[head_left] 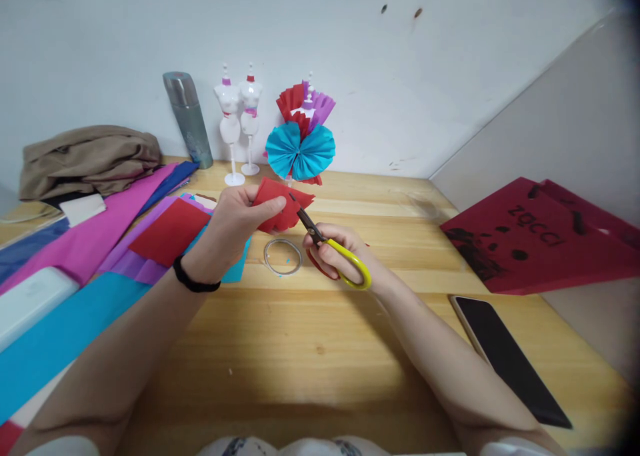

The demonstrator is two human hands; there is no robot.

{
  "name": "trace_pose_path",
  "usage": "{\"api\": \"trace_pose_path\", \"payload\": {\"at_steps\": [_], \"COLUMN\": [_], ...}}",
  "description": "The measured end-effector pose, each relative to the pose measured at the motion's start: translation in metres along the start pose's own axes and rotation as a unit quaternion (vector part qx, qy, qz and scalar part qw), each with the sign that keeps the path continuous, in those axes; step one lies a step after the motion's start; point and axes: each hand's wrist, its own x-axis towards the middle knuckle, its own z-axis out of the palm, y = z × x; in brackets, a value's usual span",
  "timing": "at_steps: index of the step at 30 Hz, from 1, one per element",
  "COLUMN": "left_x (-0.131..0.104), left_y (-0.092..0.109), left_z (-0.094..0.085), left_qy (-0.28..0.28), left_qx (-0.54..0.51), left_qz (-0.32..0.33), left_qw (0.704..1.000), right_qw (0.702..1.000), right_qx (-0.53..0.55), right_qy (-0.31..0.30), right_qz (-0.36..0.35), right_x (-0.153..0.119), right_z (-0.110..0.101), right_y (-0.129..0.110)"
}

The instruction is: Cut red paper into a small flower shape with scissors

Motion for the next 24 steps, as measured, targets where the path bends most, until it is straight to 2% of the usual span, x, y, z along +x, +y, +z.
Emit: {"api": "trace_pose_path", "payload": {"at_steps": [9, 13, 24], "left_x": [-0.0015, -0.0030, -0.0004], "left_y": [0.0038, 0.0058, 0.0020], "left_z": [-0.0006, -0.0002, -0.0010], "left_qy": [-0.004, -0.031, -0.044], "left_qx": [0.027, 0.028, 0.037], "left_qz": [0.002, 0.002, 0.014], "left_qw": [1.000, 0.999, 0.998], "right_qw": [1.000, 1.000, 1.000], "right_qx": [-0.009, -0.009, -0.009], "right_qy": [-0.011, -0.010, -0.010], "right_qz": [0.006, 0.006, 0.012], "right_x": [0.0000, 0.0003, 0.0009], "right_z": [0.0000, 0.0001, 0.0009], "right_y": [-0.0029, -0.0035, -0.0058]}}
